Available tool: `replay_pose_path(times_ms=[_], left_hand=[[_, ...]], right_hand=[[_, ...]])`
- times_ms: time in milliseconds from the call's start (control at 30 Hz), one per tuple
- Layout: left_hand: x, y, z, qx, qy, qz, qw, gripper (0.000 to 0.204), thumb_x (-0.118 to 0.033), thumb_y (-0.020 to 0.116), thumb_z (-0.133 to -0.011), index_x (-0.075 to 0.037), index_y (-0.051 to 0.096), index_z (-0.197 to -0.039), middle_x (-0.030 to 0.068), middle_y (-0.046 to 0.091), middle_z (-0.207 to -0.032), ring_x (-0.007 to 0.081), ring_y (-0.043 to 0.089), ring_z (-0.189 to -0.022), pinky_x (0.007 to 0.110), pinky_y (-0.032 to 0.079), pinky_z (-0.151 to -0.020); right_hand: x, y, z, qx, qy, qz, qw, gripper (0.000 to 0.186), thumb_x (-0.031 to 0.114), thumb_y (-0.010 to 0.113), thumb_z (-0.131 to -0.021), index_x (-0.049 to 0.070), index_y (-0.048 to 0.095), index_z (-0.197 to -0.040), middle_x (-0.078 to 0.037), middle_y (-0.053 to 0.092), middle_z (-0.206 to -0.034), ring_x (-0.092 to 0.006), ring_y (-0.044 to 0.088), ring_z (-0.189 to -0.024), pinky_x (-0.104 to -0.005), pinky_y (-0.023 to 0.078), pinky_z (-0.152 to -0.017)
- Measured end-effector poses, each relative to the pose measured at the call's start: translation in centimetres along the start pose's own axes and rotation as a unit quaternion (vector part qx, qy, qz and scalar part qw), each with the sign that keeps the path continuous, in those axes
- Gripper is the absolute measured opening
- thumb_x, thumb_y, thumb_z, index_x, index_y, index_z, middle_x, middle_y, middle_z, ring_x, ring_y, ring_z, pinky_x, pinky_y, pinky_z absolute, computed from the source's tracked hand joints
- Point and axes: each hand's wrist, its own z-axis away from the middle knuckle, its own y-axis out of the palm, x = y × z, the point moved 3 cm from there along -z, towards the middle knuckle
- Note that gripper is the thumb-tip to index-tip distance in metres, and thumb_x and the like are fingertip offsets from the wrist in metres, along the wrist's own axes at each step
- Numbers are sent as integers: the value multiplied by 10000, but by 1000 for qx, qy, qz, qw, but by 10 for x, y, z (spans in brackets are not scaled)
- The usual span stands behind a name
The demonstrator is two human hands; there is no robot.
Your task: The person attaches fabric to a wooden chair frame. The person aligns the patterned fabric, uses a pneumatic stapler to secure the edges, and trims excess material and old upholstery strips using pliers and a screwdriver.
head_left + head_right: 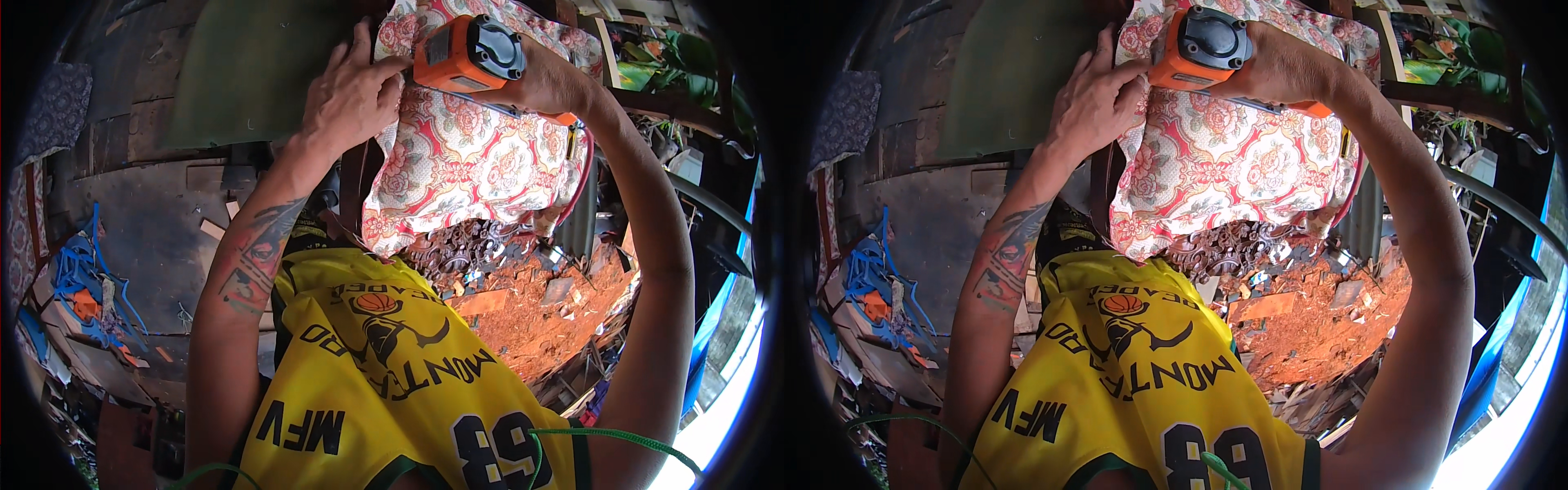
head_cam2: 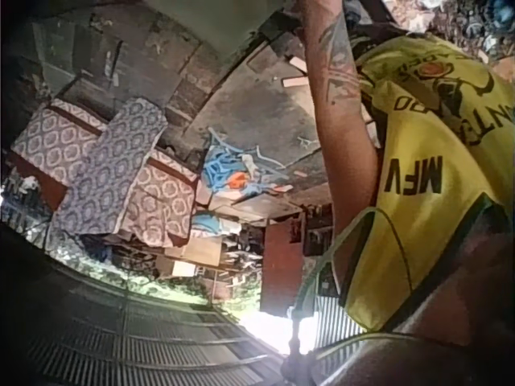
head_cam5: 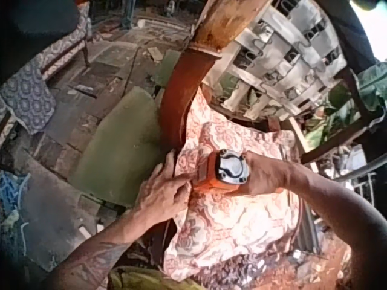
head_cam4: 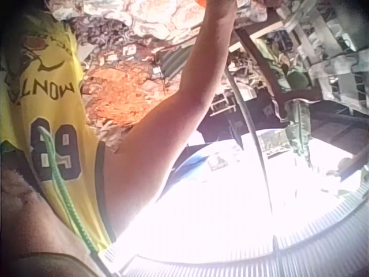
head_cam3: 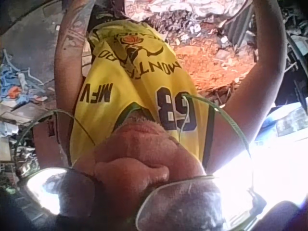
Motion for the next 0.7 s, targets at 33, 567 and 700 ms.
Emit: replay_pose_path(times_ms=[33, 567, 700], left_hand=[[-1, -2, 1, 16, 6, -36, 999, 367, -288, 765, -928, -315, 762, -1295, 308, 465, -1582, 443, 654, -1253, 501, 657, -917], [-1, 0, 2, 38, 3, -60, 997, 552, -311, 850, -844, -351, 691, -1370, 306, 415, -1632, 477, 587, -1371, 522, 633, -993], [0, 0, 6, 1, 100, -128, 987, 547, -307, 845, -850, -352, 691, -1373, 300, 403, -1645, 476, 575, -1386, 526, 622, -1018]], right_hand=[[1, 0, 0, 1, 1, -1, 1000, 530, 281, 943, -837, 105, 761, -1302, -105, 824, -1125, -242, 800, -1020, -405, 619, -1032], [15, -9, 7, 34, 57, -46, 997, 522, 257, 939, -813, 121, 775, -1289, -85, 829, -1073, -205, 802, -962, -387, 626, -988], [17, -4, 5, 52, 57, -1, 997, 608, 281, 950, -851, 82, 698, -1367, -97, 806, -1159, -201, 771, -1007, -399, 611, -969]])
